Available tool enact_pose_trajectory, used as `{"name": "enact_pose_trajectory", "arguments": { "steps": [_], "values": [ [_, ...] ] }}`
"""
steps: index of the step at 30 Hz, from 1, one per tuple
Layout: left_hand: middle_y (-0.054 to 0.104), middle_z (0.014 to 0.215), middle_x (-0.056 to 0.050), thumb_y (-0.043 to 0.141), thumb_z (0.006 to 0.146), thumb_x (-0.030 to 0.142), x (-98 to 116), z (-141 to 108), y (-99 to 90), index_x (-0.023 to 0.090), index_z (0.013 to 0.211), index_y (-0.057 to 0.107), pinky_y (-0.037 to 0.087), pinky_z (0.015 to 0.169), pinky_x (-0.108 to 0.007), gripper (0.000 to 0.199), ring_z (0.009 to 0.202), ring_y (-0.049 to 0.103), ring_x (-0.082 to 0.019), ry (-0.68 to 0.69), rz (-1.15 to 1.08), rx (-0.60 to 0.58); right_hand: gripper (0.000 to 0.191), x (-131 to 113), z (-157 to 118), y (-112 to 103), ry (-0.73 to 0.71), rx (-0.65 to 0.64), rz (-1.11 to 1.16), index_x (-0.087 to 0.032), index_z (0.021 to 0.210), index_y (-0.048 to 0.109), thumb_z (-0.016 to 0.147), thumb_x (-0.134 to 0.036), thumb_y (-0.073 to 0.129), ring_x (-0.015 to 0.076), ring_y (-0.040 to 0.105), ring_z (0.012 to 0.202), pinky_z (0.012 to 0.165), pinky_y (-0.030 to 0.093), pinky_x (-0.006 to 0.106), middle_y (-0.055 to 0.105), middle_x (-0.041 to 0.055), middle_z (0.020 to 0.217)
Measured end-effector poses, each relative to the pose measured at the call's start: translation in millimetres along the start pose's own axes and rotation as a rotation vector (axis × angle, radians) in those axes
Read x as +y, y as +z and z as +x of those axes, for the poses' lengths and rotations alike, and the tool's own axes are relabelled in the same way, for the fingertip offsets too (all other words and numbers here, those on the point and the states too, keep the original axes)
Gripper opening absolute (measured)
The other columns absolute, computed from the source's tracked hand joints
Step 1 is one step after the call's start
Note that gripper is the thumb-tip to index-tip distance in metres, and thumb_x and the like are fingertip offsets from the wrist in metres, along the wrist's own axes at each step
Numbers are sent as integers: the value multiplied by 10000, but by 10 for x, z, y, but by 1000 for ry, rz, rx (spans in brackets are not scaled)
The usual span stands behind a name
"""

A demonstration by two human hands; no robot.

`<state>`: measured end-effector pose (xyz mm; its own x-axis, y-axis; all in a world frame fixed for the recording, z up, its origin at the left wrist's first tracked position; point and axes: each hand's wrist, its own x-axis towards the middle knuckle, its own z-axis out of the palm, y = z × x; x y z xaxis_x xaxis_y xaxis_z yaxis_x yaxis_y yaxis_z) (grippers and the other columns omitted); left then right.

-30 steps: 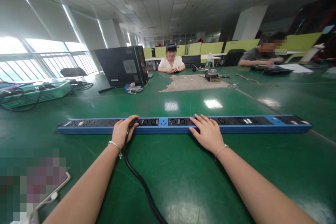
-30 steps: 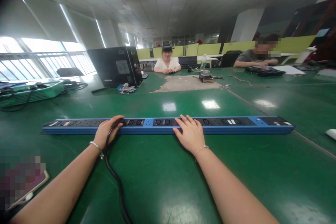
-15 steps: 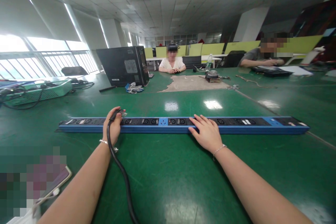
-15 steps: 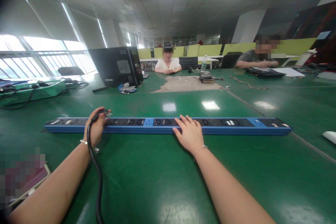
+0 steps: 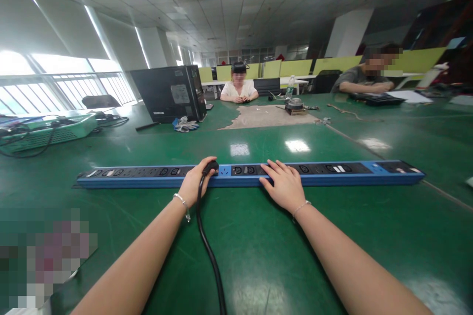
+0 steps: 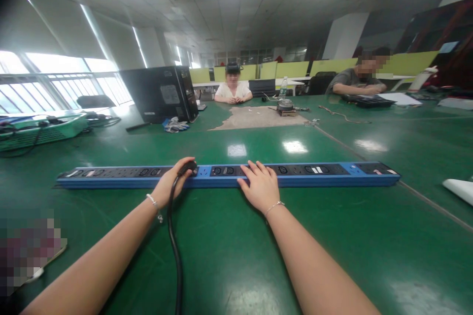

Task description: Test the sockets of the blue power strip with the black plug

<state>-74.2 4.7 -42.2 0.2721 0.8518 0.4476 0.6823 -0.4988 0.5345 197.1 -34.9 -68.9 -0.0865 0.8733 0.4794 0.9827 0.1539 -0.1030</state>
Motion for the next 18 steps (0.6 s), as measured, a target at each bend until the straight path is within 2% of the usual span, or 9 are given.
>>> {"name": "enact_pose_trajectory", "arguments": {
  "steps": [6,10,13,18],
  "values": [
    [683,1002,-45,408,869,343,166,100,157,258,1204,486,490,801,-324,355,889,649,-199,40,161,-48,427,2,-3,0,1,1,6,-301,1245,528,878,-470,388,232,379,1260,1002,265,434,493,16,1344],
    [693,989,-45,412,868,337,195,153,182,256,1202,499,484,780,-316,354,877,653,-206,22,282,-59,435,-8,-5,-19,1,1,17,-296,1245,528,881,-480,377,231,377,1259,1004,262,428,486,17,1350],
    [691,1020,-47,401,874,359,200,159,168,260,1206,504,478,785,-318,361,902,650,-210,19,330,-80,437,-17,-5,-26,4,-1,24,-298,1245,528,880,-483,375,231,374,1260,1005,260,428,486,18,1350],
    [653,1145,-45,360,891,392,246,112,177,274,1213,511,443,873,-348,374,1009,617,-213,90,401,-104,440,-19,-7,-28,5,3,34,-295,1246,527,881,-485,371,234,373,1258,1006,254,426,486,20,1350]
  ]
}}
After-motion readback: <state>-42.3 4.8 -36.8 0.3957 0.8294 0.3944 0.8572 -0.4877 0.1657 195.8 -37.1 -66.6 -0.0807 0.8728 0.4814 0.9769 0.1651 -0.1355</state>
